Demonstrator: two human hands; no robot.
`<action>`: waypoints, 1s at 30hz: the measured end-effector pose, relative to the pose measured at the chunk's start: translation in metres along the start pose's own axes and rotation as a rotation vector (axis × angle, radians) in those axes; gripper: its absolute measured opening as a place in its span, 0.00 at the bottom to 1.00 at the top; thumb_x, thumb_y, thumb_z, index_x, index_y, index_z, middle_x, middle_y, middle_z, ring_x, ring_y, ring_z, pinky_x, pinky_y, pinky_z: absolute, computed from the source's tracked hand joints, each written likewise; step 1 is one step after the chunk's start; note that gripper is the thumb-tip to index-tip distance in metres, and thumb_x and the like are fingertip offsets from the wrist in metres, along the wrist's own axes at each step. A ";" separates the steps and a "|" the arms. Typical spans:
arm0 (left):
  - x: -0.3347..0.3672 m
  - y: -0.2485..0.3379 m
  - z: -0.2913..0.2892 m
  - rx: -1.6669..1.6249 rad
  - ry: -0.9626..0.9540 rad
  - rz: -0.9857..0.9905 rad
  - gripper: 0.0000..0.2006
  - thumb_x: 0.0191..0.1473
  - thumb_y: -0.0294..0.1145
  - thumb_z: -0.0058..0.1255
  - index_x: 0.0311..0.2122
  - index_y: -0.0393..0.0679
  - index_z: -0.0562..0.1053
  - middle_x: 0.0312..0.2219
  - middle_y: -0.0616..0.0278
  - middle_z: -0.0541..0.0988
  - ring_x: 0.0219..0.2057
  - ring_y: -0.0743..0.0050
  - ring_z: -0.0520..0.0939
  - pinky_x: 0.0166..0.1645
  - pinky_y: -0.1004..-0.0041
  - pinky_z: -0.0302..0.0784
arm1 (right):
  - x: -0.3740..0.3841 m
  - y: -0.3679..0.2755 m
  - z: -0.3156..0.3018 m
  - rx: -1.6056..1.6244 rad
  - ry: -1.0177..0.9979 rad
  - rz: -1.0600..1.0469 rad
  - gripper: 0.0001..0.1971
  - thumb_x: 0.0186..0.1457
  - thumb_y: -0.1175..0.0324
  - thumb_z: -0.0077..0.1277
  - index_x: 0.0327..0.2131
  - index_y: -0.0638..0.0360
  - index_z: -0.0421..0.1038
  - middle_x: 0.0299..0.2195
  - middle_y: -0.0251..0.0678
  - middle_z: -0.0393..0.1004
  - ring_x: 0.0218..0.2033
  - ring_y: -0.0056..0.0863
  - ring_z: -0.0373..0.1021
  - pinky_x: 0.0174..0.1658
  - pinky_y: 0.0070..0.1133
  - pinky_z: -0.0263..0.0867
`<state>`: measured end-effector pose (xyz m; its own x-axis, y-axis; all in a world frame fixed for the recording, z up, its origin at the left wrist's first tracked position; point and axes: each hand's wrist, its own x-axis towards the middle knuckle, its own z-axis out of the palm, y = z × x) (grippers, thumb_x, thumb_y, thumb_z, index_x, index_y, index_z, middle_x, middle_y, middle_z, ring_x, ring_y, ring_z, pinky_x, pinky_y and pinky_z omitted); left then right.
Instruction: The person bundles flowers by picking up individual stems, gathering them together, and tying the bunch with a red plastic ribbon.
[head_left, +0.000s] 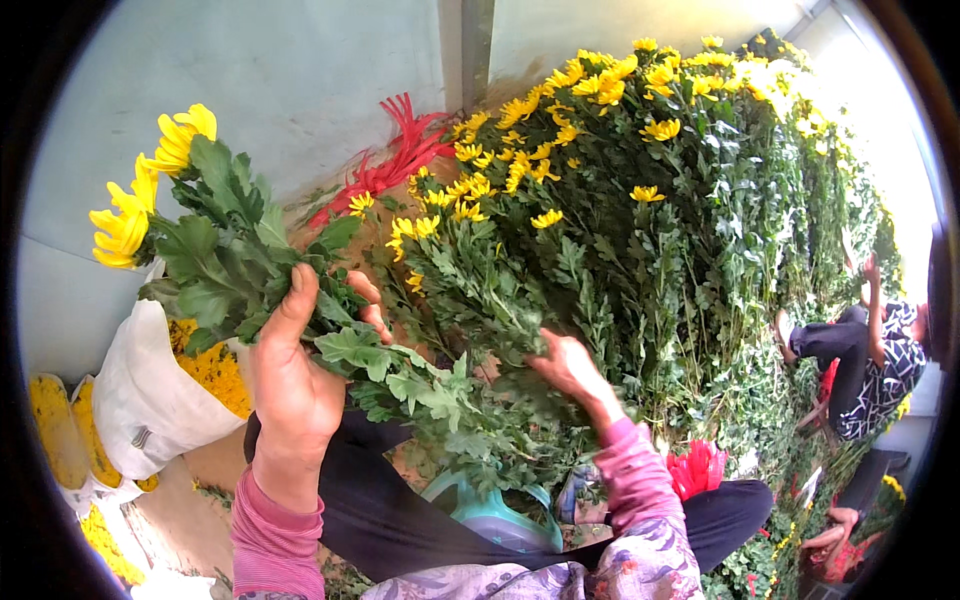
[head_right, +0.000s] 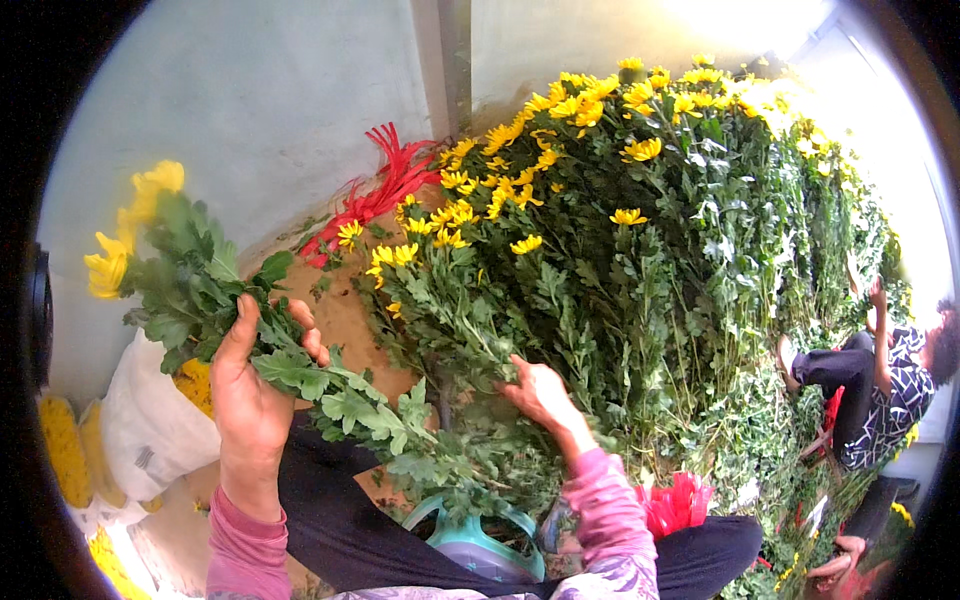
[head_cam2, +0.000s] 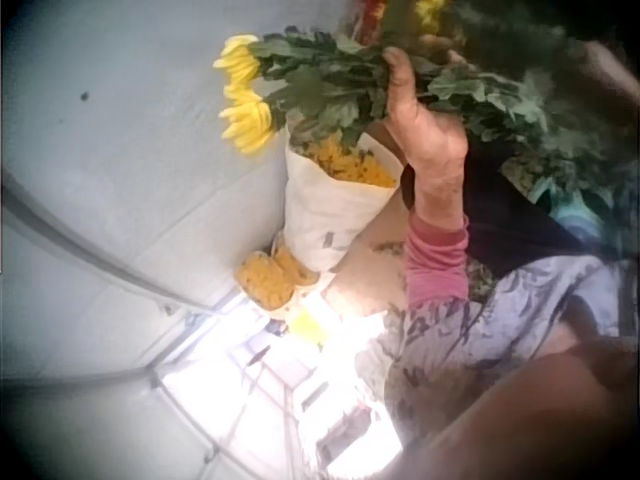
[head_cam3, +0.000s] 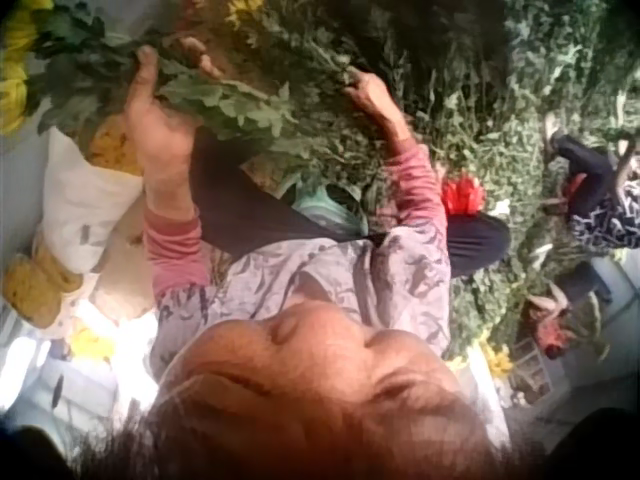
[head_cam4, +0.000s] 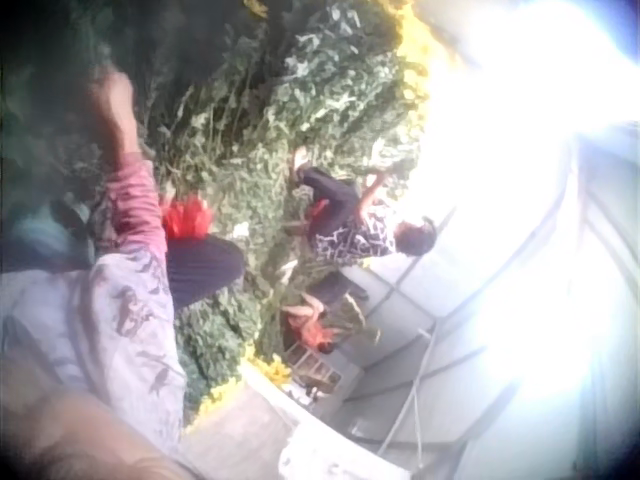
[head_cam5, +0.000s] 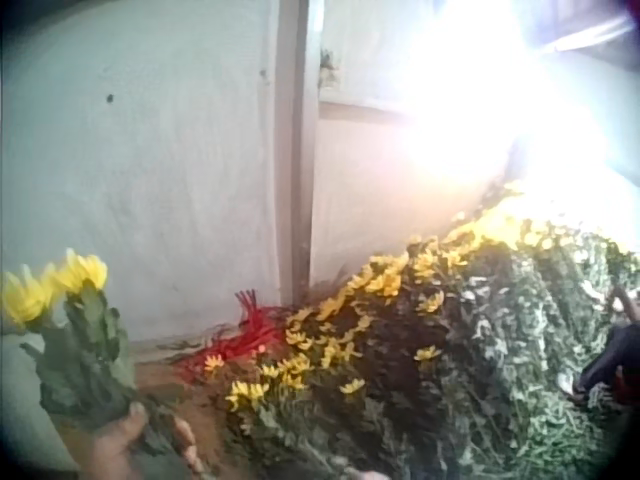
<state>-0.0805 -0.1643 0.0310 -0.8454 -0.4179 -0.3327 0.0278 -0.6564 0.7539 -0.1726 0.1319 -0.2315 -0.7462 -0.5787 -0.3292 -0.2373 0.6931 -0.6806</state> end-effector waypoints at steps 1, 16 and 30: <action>-0.001 0.001 0.000 -0.013 -0.006 -0.006 0.19 0.60 0.46 0.49 0.40 0.37 0.72 0.31 0.55 0.78 0.28 0.68 0.80 0.34 0.65 0.79 | -0.013 -0.019 -0.030 -0.086 0.035 -0.029 0.30 0.49 0.57 0.60 0.52 0.65 0.67 0.28 0.52 0.76 0.33 0.46 0.74 0.37 0.36 0.69; 0.003 -0.016 0.024 0.033 -0.056 -0.005 0.17 0.56 0.45 0.54 0.39 0.41 0.71 0.31 0.57 0.78 0.29 0.71 0.78 0.33 0.69 0.77 | -0.076 0.082 -0.055 -0.379 0.530 0.028 0.24 0.48 0.65 0.61 0.49 0.57 0.67 0.39 0.43 0.73 0.41 0.43 0.71 0.45 0.33 0.68; 0.022 -0.023 0.014 0.110 -0.058 -0.027 0.16 0.56 0.45 0.54 0.38 0.41 0.72 0.30 0.58 0.79 0.28 0.72 0.79 0.33 0.70 0.77 | -0.031 0.086 -0.051 -0.108 0.655 0.047 0.15 0.52 0.64 0.57 0.42 0.58 0.71 0.43 0.40 0.73 0.42 0.40 0.72 0.46 0.29 0.67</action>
<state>-0.1067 -0.1495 0.0142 -0.8748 -0.3616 -0.3224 -0.0510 -0.5930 0.8036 -0.2020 0.2312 -0.2466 -0.9730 -0.1893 0.1322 -0.2306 0.7700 -0.5949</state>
